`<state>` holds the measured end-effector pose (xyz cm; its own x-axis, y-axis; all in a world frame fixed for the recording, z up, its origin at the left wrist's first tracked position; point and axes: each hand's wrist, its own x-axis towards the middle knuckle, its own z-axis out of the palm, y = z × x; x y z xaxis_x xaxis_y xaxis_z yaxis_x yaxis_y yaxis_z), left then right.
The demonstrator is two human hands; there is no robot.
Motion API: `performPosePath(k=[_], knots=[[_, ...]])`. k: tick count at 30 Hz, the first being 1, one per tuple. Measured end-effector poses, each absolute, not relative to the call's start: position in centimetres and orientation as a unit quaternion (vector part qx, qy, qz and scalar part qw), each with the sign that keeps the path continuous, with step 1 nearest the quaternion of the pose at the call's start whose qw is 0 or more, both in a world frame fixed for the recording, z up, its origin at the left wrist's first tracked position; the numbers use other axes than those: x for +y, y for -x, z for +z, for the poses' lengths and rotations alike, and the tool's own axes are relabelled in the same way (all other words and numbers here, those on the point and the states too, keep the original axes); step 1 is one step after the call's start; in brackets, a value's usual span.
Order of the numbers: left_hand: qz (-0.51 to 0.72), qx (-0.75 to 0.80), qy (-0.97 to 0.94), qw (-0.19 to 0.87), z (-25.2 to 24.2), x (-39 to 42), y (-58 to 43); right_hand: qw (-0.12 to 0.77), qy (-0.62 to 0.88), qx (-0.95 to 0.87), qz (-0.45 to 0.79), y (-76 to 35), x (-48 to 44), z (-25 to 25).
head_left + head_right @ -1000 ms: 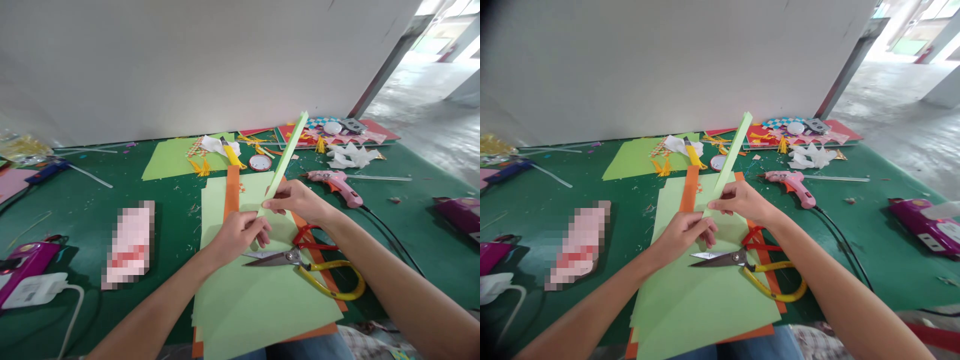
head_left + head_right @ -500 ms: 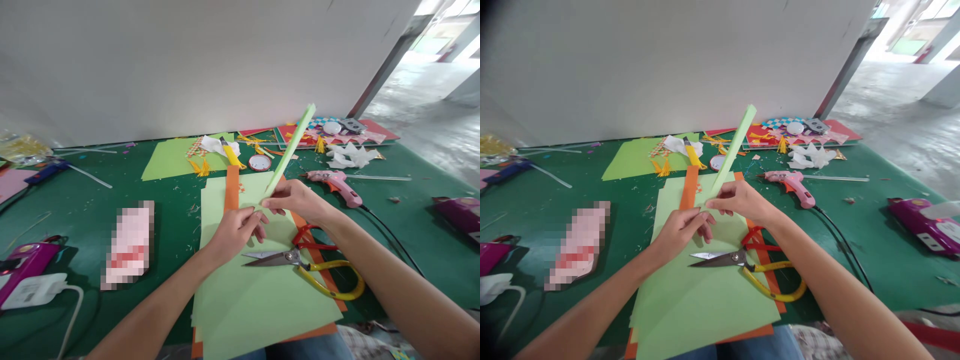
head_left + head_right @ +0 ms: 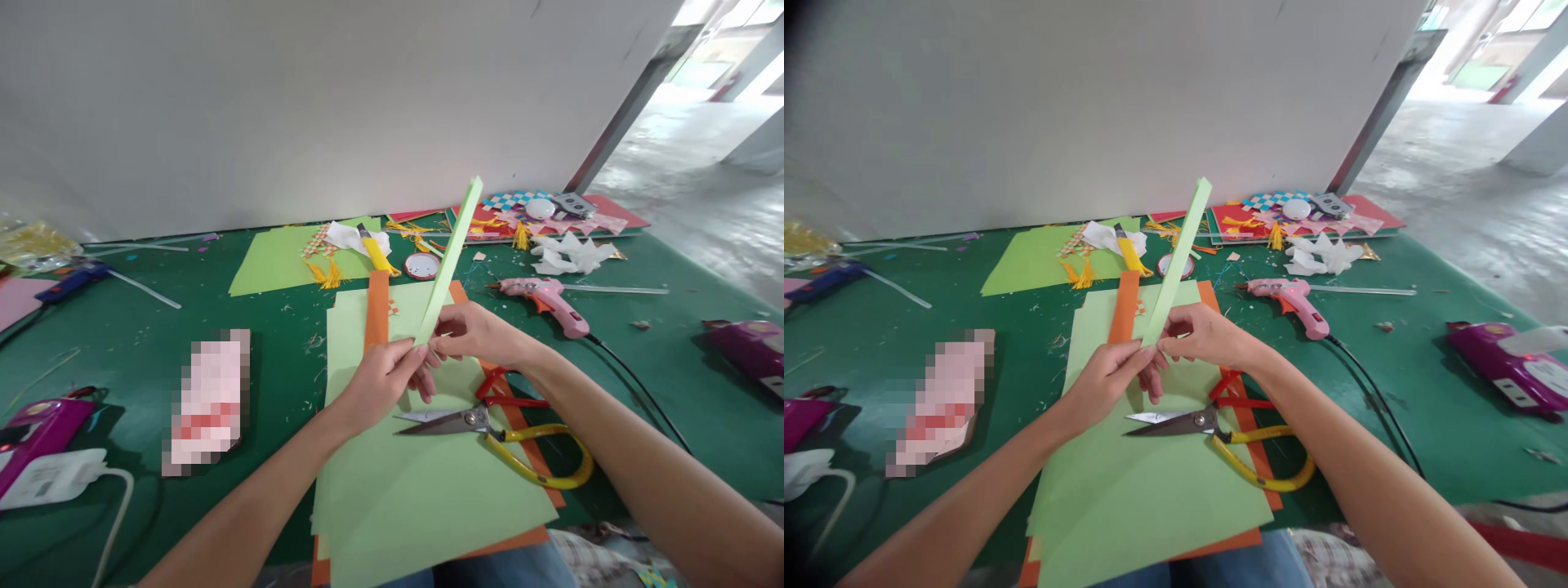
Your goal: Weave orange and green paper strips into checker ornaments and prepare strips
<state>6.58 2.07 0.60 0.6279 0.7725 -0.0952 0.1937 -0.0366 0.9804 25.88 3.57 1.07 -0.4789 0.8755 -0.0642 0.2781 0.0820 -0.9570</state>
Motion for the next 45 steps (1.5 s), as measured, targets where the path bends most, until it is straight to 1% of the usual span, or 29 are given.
performPosePath(k=[4,9,13,22,26,34,41,45], knots=[[0.231,0.349,-0.667,0.616,0.8,2.0,-6.7,0.288,0.406,-0.673,0.547,-25.6,3.5,1.1],[0.228,0.347,-0.649,0.637,0.9,2.0,-6.7,0.296,0.428,-0.661,0.54,-25.4,3.4,1.3],[0.229,0.344,-0.653,0.635,0.8,2.0,-6.7,0.308,0.455,-0.652,0.522,-25.9,3.5,1.6],[0.211,0.348,-0.665,0.626,0.8,1.9,-6.7,0.367,0.497,-0.632,0.467,-27.2,3.8,3.1],[0.214,0.363,-0.662,0.62,0.6,2.1,-6.5,0.356,0.497,-0.634,0.474,-26.9,3.7,2.7],[0.266,0.366,-0.667,0.592,0.7,2.3,-6.6,0.309,0.453,-0.651,0.525,-25.6,3.4,1.4],[0.245,0.38,-0.689,0.567,1.3,2.0,-6.5,0.373,0.489,-0.615,0.493,-26.7,3.8,2.2],[0.24,0.381,-0.686,0.572,1.0,2.0,-6.5,0.379,0.493,-0.613,0.488,-26.8,3.9,2.2]])
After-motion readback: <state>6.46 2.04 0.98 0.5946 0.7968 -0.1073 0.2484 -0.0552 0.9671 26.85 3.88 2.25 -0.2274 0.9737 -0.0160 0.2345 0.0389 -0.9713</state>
